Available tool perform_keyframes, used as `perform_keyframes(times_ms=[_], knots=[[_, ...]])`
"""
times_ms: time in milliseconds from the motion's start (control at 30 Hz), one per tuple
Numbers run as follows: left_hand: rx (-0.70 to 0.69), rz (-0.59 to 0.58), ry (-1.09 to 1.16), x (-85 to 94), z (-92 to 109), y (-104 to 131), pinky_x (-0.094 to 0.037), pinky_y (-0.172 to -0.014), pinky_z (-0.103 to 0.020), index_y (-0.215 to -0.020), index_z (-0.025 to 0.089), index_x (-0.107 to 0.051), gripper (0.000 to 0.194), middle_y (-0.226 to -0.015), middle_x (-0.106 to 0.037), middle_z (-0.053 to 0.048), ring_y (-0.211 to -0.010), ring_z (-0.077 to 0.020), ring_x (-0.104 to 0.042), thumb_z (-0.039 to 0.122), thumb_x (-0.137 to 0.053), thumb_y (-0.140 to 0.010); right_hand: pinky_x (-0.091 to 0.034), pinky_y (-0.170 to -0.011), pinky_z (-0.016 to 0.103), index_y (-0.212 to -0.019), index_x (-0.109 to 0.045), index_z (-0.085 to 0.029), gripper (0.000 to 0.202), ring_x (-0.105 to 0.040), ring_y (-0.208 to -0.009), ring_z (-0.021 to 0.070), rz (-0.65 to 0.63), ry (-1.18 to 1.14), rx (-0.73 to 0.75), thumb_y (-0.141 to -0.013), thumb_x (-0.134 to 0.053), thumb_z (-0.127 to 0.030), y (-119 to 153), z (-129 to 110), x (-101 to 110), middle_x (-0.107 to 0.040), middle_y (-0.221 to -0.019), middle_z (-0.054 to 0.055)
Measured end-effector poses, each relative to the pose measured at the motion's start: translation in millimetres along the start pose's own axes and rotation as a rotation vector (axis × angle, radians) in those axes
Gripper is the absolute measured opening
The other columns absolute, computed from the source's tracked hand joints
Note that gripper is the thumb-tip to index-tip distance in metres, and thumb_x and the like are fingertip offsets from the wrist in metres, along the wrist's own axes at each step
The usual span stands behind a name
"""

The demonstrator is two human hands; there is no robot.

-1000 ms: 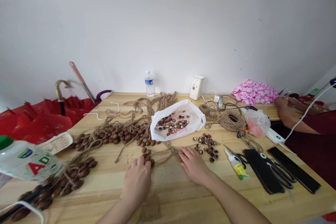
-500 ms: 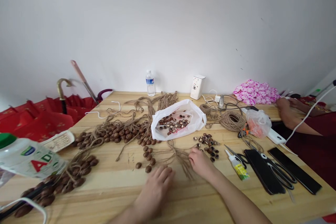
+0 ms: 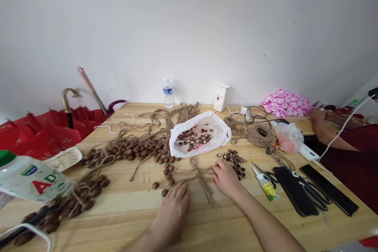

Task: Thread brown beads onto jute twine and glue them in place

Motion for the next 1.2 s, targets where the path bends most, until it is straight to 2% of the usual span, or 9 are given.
perform_keyframes(times_ms=[100,233,300,367,467,600,800,1000,1200], knots=[[0.001,0.056,0.053,6.2,0.2,-1.0,-0.052,-0.082,-0.043,-0.089,0.012,-0.063,0.020,-0.102,-0.065,-0.014,-0.103,-0.0273,-0.057,0.007,-0.045,-0.083,-0.043,-0.082,0.033,-0.091,-0.063,-0.016,0.018,-0.051,-0.091,0.0223,0.189,-0.080,-0.020,-0.079,-0.051,-0.009,-0.9,5.7,6.8,-0.056,-0.095,0.010],[0.007,0.095,0.185,19.3,1.9,-3.1,-0.053,-0.069,-0.039,-0.075,0.015,-0.062,0.022,-0.079,-0.065,-0.008,-0.080,-0.0214,-0.060,0.009,-0.043,-0.085,-0.043,-0.081,0.038,-0.095,-0.062,-0.016,0.024,-0.050,-0.089,0.0237,0.513,-0.175,-0.113,-0.084,-0.042,-0.009,3.1,16.4,27.0,-0.057,-0.091,0.011],[-0.028,0.074,0.250,22.6,5.0,-4.2,-0.052,-0.069,-0.038,-0.075,0.016,-0.061,0.022,-0.077,-0.064,-0.007,-0.078,-0.0204,-0.059,0.013,-0.043,-0.086,-0.043,-0.080,0.038,-0.095,-0.062,-0.017,0.025,-0.050,-0.088,0.0234,0.582,-0.232,-0.091,-0.085,-0.041,-0.009,4.9,16.1,33.3,-0.057,-0.088,0.009],[-0.104,0.020,0.286,21.0,10.2,-5.3,-0.050,-0.079,-0.039,-0.092,0.017,-0.062,0.020,-0.092,-0.067,-0.008,-0.091,-0.0220,-0.058,0.015,-0.043,-0.087,-0.043,-0.079,0.036,-0.096,-0.062,-0.017,0.027,-0.050,-0.087,0.0219,0.520,-0.294,0.034,-0.083,-0.041,-0.007,4.4,7.6,32.8,-0.057,-0.087,0.008],[-0.188,-0.089,0.278,11.0,16.1,-7.2,-0.041,-0.095,-0.046,-0.127,0.017,-0.046,0.040,-0.125,-0.057,-0.011,-0.117,-0.0272,-0.045,0.022,-0.044,-0.087,-0.042,-0.079,0.033,-0.093,-0.065,-0.019,0.031,-0.049,-0.089,0.0201,0.263,-0.310,0.273,-0.078,-0.045,-0.002,3.8,-15.1,19.3,-0.056,-0.090,0.007],[-0.190,-0.177,0.280,-2.1,15.3,-9.0,-0.033,-0.100,-0.051,-0.139,0.017,-0.030,0.057,-0.137,-0.046,-0.013,-0.129,-0.0316,-0.032,0.035,-0.043,-0.087,-0.040,-0.081,0.032,-0.085,-0.069,-0.019,0.026,-0.047,-0.092,0.0196,0.048,-0.237,0.313,-0.079,-0.050,-0.004,5.6,-30.1,-0.3,-0.055,-0.093,0.007],[-0.200,-0.185,0.274,-3.1,9.1,-7.0,-0.031,-0.100,-0.050,-0.138,0.016,-0.032,0.055,-0.136,-0.049,-0.012,-0.125,-0.0305,-0.037,0.038,-0.040,-0.088,-0.039,-0.082,0.031,-0.086,-0.071,-0.020,0.025,-0.045,-0.095,0.0201,-0.055,-0.169,0.256,-0.079,-0.052,-0.006,4.9,-24.3,-6.9,-0.055,-0.094,0.007],[-0.202,-0.164,0.269,11.7,8.7,-8.7,-0.034,-0.098,-0.047,-0.129,0.016,-0.046,0.043,-0.127,-0.056,-0.010,-0.118,-0.0288,-0.044,0.031,-0.041,-0.088,-0.038,-0.085,0.033,-0.090,-0.069,-0.018,0.027,-0.044,-0.098,0.0212,-0.015,-0.173,0.288,-0.075,-0.051,-0.004,6.7,-29.1,0.2,-0.055,-0.101,0.008],[-0.225,-0.021,0.323,32.1,16.0,-14.1,-0.043,-0.084,-0.039,-0.105,0.019,-0.062,0.027,-0.096,-0.067,-0.008,-0.093,-0.0222,-0.055,0.029,-0.043,-0.087,-0.039,-0.082,0.034,-0.080,-0.068,-0.018,0.020,-0.047,-0.093,0.0211,-0.056,-0.164,0.338,-0.075,-0.052,-0.007,9.0,-32.6,0.4,-0.058,-0.094,0.007]])
Point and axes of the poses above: each hand's wrist, its own y-axis away from the middle knuckle, its own x-axis out of the back of the hand, z = x × y, the point moved 4 cm from there along -y, towards the middle knuckle
